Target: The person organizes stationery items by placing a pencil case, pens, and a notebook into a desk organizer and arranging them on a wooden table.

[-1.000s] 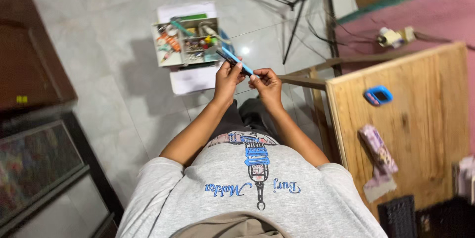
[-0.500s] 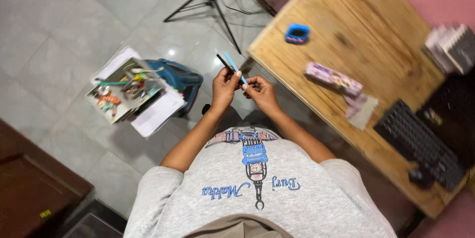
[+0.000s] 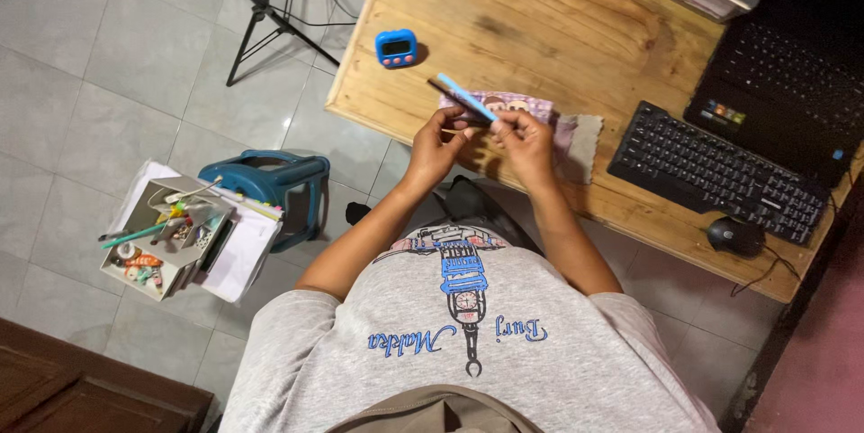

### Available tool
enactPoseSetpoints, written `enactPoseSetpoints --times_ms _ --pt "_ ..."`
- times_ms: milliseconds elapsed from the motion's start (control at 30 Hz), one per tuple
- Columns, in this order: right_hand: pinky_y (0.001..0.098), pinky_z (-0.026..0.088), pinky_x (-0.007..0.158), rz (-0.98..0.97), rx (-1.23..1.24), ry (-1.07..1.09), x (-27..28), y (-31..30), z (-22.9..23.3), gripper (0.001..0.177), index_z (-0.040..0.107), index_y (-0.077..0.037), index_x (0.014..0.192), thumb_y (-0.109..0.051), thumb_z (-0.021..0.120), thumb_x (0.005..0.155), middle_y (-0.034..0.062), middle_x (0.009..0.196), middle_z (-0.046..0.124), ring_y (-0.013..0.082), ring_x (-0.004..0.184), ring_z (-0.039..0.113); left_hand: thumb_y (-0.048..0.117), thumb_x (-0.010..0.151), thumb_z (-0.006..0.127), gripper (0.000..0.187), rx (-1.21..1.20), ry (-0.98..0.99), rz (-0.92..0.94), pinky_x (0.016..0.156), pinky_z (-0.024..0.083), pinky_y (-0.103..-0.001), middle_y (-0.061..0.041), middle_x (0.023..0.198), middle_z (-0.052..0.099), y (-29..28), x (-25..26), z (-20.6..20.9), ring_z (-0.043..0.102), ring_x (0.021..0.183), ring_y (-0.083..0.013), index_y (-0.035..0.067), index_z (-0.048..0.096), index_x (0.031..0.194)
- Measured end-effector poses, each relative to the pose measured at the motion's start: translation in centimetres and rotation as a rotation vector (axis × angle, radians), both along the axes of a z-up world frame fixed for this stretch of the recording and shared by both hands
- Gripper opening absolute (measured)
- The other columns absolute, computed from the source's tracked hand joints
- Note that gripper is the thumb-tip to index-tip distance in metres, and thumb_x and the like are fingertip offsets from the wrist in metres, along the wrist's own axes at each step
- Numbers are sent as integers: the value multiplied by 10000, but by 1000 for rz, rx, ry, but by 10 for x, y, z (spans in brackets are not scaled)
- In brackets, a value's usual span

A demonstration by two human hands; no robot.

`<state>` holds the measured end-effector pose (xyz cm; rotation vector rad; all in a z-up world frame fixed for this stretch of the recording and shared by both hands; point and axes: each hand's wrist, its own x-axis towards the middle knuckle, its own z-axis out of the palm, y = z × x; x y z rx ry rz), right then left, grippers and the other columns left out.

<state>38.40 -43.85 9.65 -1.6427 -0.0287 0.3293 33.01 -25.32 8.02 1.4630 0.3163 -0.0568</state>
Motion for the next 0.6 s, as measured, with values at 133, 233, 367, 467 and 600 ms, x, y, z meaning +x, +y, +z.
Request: enactPoseSetpoints --times_ms 133,233,367,467,600 --pt "209 561 683 -61 -75 -93 27 -41 16 166 726 9 1131 -44 706 974 25 896 717 66 749 650 101 915 750 425 159 -142 10 794 593 -278 -113 1139 673 -24 7 13 716 946 -164 6 609 1304" --pt "205 547 634 -41 -107 51 37 -70 20 155 730 -9 1120 -52 686 978 10 888 731 50 747 648 72 884 777 442 334 -111 5 805 558 -303 -165 1131 656 -33 9 7 682 956 -234 0 628 1294" --pt "235 503 556 193 -95 47 36 -96 11 148 733 11 1116 -31 710 975 24 833 695 61 639 600 23 922 689 429 196 -143 171 959 556 -329 -148 1242 673 -43 21 -24 686 1110 -220 7 592 1340" --pt "257 463 444 210 -151 134 34 -100 5 148 737 11 1089 -38 727 950 29 758 665 66 518 564 -21 916 561 500 -47 -219 223 1075 517 -353 -154 1371 641 -47 27 -29 650 1252 -238 38 552 1413" --pt "264 446 439 241 -309 147 37 -102 -6 142 741 5 1076 -51 720 948 36 738 669 89 506 559 -22 870 711 583 714 -33 141 1130 440 -408 -152 1321 587 -38 20 13 523 1292 -318 133 606 1422"
